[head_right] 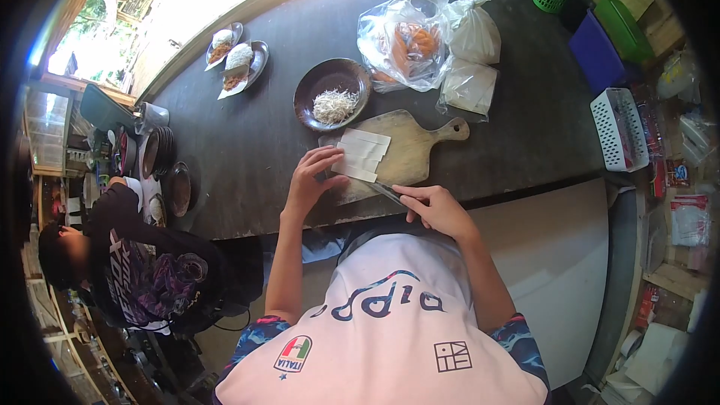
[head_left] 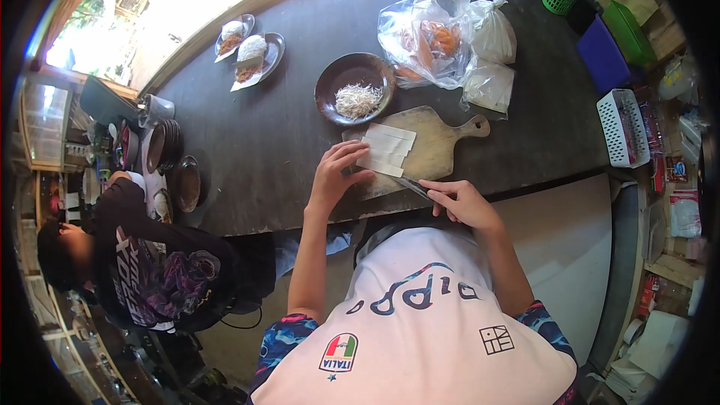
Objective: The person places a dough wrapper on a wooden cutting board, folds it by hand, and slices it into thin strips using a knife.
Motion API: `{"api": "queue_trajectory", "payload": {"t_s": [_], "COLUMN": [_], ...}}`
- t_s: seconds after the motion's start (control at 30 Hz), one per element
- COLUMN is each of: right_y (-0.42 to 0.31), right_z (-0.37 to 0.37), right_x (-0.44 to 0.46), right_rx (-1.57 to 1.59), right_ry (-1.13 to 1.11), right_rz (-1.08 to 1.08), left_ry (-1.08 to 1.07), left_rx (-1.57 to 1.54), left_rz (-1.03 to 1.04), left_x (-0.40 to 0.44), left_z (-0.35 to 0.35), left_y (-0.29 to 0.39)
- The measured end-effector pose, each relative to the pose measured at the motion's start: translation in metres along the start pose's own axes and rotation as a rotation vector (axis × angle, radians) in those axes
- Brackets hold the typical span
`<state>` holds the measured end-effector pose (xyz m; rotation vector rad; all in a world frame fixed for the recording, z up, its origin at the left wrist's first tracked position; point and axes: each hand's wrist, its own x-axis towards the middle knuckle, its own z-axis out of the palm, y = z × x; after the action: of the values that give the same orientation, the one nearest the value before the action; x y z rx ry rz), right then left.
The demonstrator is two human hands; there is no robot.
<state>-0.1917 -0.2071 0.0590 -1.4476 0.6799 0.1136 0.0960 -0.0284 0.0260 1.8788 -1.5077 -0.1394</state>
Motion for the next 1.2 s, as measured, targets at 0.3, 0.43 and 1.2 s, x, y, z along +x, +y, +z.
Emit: {"api": "queue_trajectory", "payload": {"t_s": [0.3, 0.43, 1.2], "right_y": [-0.005, -0.004, 0.012], "right_z": [0.007, 0.005, -0.042], "right_x": [0.009, 0.007, -0.021], "right_rx": [0.042, 0.049, 0.011], "right_ry": [-0.015, -0.012, 0.08], "right_rz": [-0.023, -0.027, 0.038], "left_ry": [-0.02, -0.017, -0.031], "left_rx": [-0.027, -0.011, 0.175], "left_rz": [0.017, 0.044, 0.06], "left_x": [0.003, 0.006, 0.019], "left_z": [-0.003, -0.002, -0.004], "left_y": [0.0, -0.004, -0.01]}}
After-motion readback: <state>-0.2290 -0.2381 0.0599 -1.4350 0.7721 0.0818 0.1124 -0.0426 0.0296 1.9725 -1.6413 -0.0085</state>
